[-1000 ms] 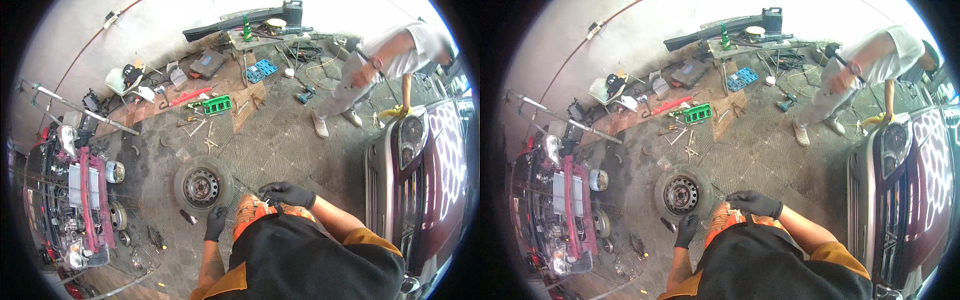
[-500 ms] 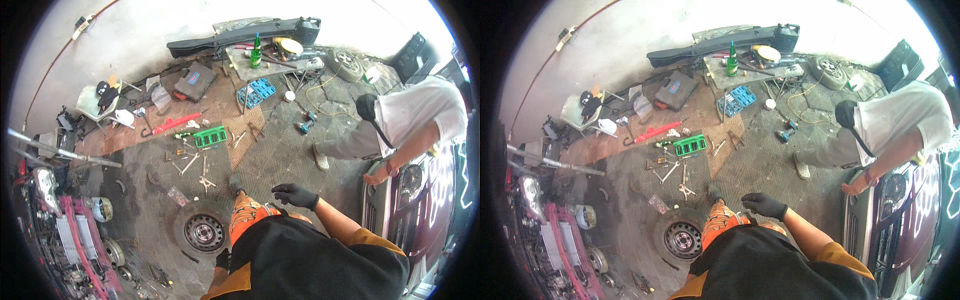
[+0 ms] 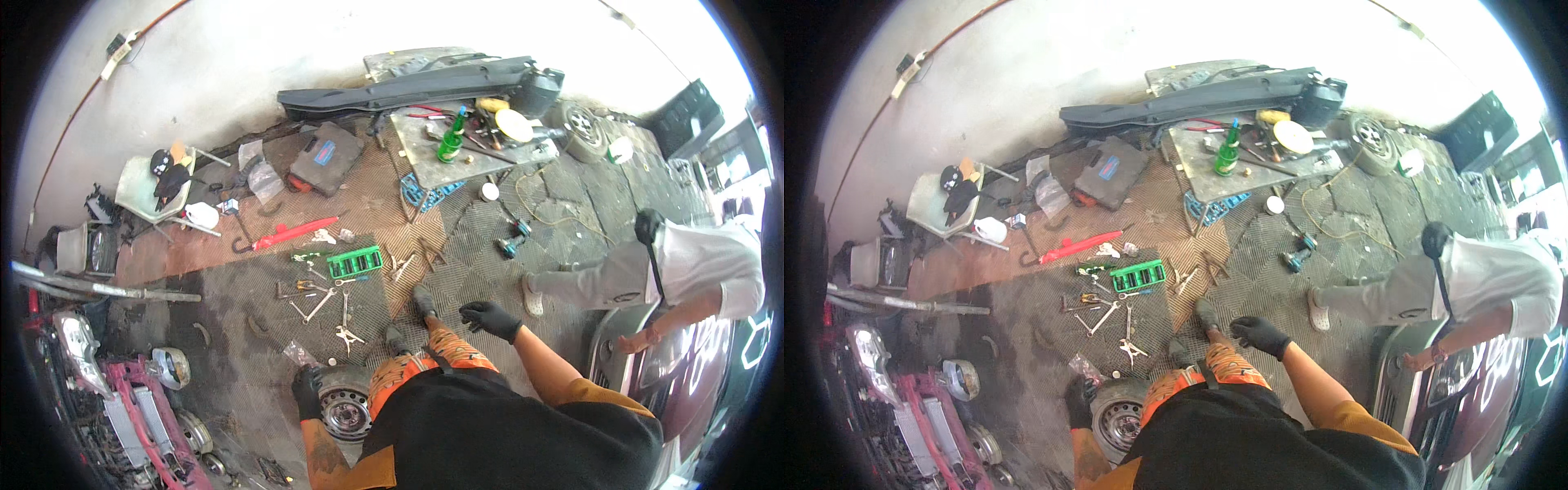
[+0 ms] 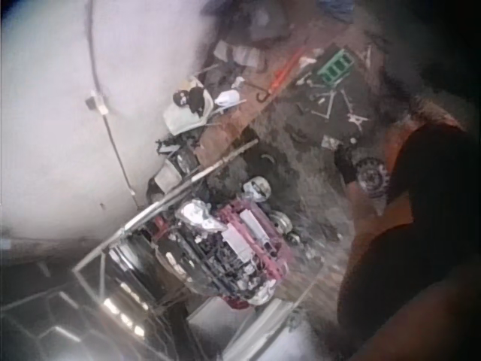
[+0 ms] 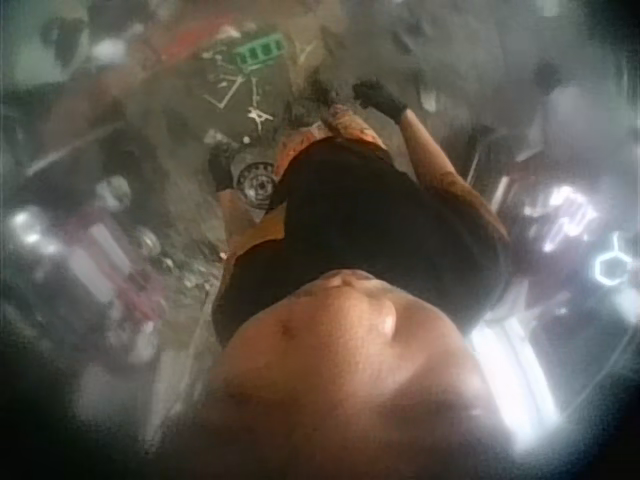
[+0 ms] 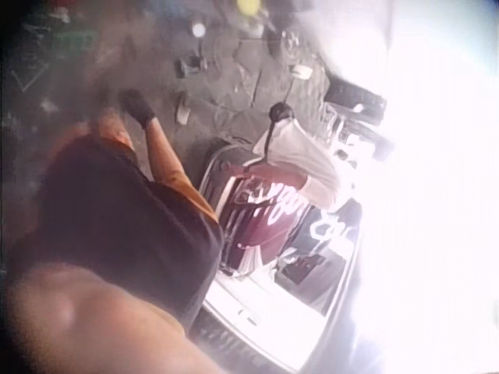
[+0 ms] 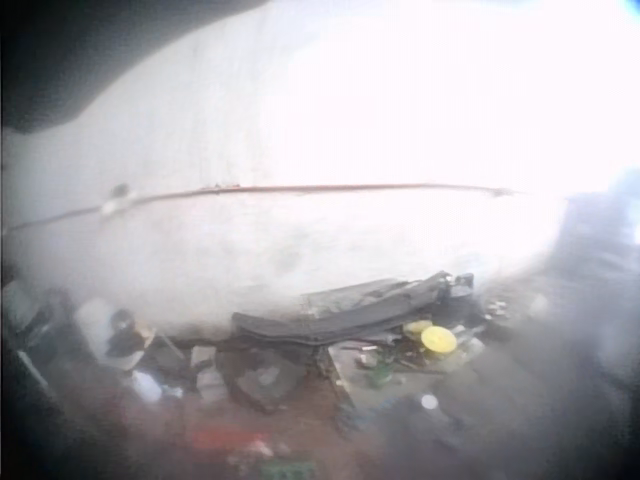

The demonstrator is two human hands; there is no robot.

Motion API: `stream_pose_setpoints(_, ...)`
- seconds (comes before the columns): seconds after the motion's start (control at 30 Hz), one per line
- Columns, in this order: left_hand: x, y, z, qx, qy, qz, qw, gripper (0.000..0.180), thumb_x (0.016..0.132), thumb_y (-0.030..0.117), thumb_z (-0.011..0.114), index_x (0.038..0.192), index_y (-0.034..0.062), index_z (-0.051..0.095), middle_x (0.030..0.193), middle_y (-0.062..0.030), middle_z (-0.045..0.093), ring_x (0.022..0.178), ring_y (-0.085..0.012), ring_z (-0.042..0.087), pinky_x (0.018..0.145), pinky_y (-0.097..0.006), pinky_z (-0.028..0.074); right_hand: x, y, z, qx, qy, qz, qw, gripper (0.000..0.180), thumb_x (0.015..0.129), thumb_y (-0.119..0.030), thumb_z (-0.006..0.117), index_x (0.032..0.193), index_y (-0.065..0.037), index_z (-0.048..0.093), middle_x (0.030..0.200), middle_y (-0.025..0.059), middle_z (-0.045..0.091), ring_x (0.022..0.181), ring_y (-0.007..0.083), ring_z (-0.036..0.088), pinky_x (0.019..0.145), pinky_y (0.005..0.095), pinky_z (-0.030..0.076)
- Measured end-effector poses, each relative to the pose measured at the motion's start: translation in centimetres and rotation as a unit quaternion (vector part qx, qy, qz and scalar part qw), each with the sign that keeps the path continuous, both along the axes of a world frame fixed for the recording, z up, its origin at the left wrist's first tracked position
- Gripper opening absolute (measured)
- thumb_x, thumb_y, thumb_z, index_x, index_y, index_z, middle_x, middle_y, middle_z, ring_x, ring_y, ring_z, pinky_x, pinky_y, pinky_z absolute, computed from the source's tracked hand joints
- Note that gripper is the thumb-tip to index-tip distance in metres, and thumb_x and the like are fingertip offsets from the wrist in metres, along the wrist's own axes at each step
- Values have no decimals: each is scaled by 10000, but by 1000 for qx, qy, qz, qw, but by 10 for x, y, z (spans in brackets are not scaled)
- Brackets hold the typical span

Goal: The person walks through a cluttered garage and sits on the floor to work on a detached wheel hub. Using pliers and a screwdriver, they manipulate a small metal clip on the hub assembly.

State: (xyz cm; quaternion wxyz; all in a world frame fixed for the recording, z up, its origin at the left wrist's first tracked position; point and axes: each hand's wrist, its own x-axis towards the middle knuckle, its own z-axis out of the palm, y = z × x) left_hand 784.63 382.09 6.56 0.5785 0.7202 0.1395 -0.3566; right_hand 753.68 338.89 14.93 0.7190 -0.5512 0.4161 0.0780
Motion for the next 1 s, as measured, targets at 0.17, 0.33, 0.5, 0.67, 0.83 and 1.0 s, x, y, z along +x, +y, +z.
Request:
stream_pose_setpoints(0.17, -39, 30, -30, 225, -279, -333, 872, 355, 904, 231, 556, 1182, 22, 625, 1177, -210, 648, 1087, -371, 607, 965, -454, 458, -18, -55, -95, 34, 179, 23, 983, 345, 929, -339, 622, 1051, -18, 658, 940, 113, 680, 745, 197, 651, 655, 339, 552)
stream_pose_setpoints(0.33, -130, 64, -76, -106, 143, 189, 966, 411, 924, 327, 608, 1215, 37, 613, 1112, -133, 667, 959, -307, 667, 851, -429, 535, -46, -105, -176, 101, 267, -23, 958, 305, 942, -347, 593, 1051, -73, 670, 850, 124, 688, 693, 248, 667, 612, 400, 567)
stream_pose_setpoints(0.5, -169, -20, -9, 208, 111, -161, 958, 421, 926, 411, 587, 1208, 101, 621, 1119, -122, 659, 926, -302, 661, 777, -429, 525, 0, -158, -178, -98, 156, 159, 970, 342, 934, -324, 617, 1019, 2, 674, 836, 123, 681, 657, 222, 650, 612, 380, 556)
stream_pose_setpoints(0.67, -152, -39, -42, 129, 138, -123, 974, 412, 944, 391, 555, 1236, 103, 597, 1140, -123, 651, 902, -287, 653, 778, -418, 511, 67, -168, -93, -82, 61, 57, 993, 338, 952, -305, 592, 1080, -1, 664, 891, 85, 677, 706, 152, 636, 632, 320, 556)
stream_pose_setpoints(0.83, -82, -56, -62, 15, 149, -11, 989, 405, 962, 371, 523, 1263, 106, 574, 1161, -124, 643, 879, -271, 644, 778, -408, 498, 47, -189, -48, -95, 41, -71, 992, 324, 960, -245, 596, 1170, -1, 633, 984, 72, 665, 758, 136, 640, 639, 293, 560)
stream_pose_setpoints(1.0, 5, -99, -68, -69, 129, 149, 978, 391, 956, 351, 537, 1260, 106, 555, 1163, -128, 629, 932, -285, 630, 783, -414, 481, 18, -273, -33, -190, 6, -222, 956, 355, 938, -230, 632, 1195, 16, 622, 976, 70, 666, 725, 113, 604, 616, 267, 516)
